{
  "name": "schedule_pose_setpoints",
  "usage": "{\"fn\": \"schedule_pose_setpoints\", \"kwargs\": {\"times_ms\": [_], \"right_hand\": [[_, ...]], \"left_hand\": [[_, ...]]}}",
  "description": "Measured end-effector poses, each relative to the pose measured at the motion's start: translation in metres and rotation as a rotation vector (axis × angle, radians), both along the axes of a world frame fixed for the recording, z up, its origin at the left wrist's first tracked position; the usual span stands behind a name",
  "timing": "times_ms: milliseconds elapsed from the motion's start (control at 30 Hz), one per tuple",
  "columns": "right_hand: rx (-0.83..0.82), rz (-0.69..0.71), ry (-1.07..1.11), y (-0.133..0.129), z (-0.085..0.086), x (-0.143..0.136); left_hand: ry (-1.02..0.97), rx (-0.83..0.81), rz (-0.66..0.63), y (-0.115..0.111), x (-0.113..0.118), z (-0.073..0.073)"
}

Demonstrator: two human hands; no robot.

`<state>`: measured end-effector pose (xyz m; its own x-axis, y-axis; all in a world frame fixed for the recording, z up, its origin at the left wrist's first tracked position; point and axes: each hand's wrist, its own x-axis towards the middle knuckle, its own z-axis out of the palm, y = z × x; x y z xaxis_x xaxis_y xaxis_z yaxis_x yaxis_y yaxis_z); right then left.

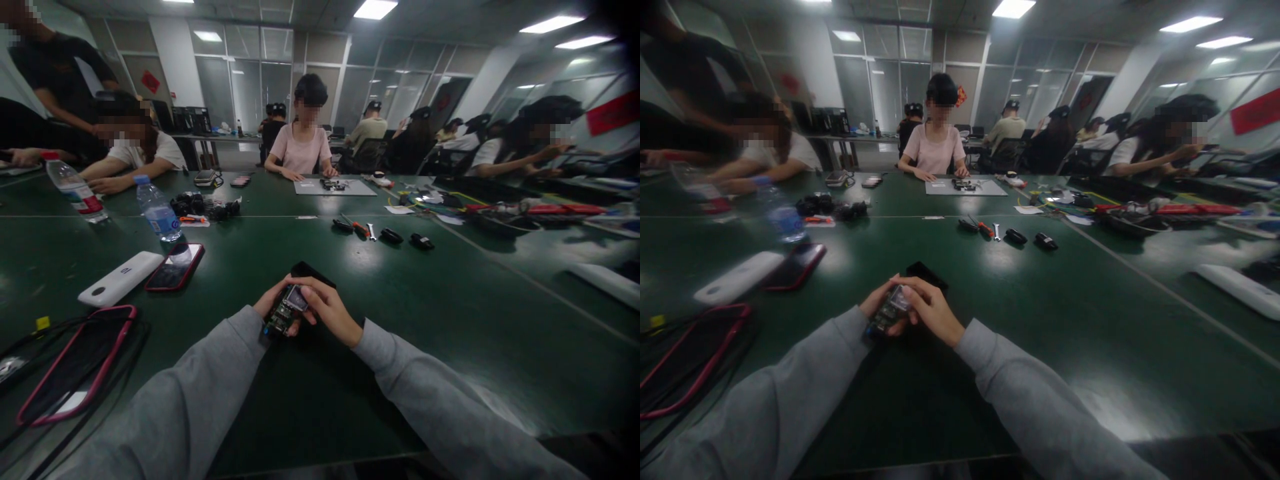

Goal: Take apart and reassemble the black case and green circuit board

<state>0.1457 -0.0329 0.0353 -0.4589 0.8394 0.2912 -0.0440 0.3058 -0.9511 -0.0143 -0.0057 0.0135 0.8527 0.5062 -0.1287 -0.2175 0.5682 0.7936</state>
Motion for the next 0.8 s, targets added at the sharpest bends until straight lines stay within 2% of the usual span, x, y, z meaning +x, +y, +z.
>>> {"fn": "schedule_pose_setpoints", "kwargs": {"times_ms": [233,567,800], "right_hand": [[0.025,-0.026,-0.008,0.0013,-0.004,-0.0003],[0.034,-0.086,-0.018,-0.0015,-0.0042,-0.0045],[-0.043,-0.042,0.032,-0.0013,-0.0029,-0.0011]], "left_hand": [[-0.04,0.035,-0.021,0.0004,0.0011,-0.0002],[0.055,-0.014,-0.04,0.0045,-0.0005,-0.0059],[0.023,-0.029,0.061,0.0011,0.0009,-0.0023]]}}
